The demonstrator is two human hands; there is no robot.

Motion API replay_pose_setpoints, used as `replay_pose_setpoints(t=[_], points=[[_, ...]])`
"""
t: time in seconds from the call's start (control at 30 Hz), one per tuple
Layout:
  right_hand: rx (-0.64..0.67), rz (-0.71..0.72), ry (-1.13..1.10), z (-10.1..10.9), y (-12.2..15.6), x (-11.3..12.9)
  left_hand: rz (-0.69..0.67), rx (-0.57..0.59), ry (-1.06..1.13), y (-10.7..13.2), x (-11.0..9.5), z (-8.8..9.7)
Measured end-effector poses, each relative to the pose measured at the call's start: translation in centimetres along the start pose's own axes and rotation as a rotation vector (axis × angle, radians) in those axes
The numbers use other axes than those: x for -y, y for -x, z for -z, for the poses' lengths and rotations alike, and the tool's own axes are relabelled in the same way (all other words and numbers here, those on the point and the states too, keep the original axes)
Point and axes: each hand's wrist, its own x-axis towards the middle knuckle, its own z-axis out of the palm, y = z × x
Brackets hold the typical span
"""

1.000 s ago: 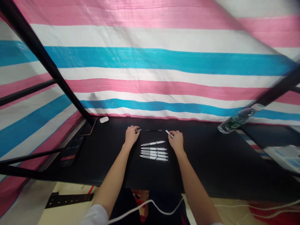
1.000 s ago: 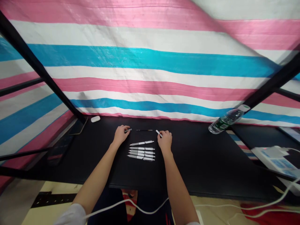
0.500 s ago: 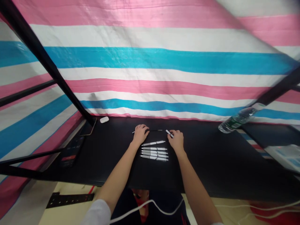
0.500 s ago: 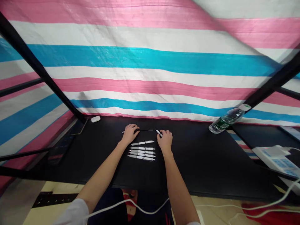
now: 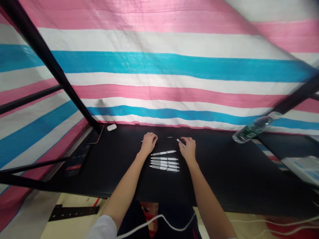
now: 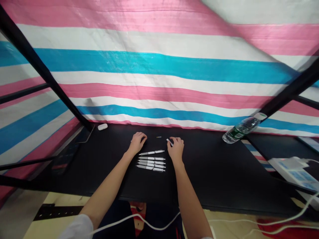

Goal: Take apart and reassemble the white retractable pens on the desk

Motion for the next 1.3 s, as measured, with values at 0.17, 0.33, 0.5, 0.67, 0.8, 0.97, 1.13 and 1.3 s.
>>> replay_pose_setpoints(t=[0.17, 0.33, 0.5, 0.67, 0.8, 0.97, 1.13, 1.3], points=[[0.112, -0.047, -0.478, 0.7, -0.2, 2.1, -0.053, -0.037, 0.114, 0.2, -0.9, 1.4], [0.249, -0.293, -0.933, -0.2, 0.0, 2.8, -0.1, -0.011, 0.25, 0.3, -1.9, 2.2], [0.208, -0.36, -1.015, -0.1, -0.2, 2.9, 0.078, 0.0, 0.553, 0.2, -2.0, 1.6], [0.219, -0.374, -1.046, -0.1, -0.2, 3.2, 0.295, -0.054, 0.82, 0.1, -1.6, 0.8], [0.22, -0.374, -1.055, -0.2, -0.1, 3.0, 0.348, -0.084, 0.908, 0.0, -1.3, 0.7], [0.195, -0.386, -1.065, -0.3, -0.2, 2.7, 0.418, -0.016, 1.087, 0.1, -1.0, 0.8], [0.219, -0.39, -1.101, -0.3, -0.2, 2.7, 0.449, -0.036, 1.131, 0.1, -0.9, 0.6], [0.201, -0.388, -1.11, -0.3, -0.3, 2.8, 0.424, -0.067, 1.077, 0.0, -1.2, 0.7]])
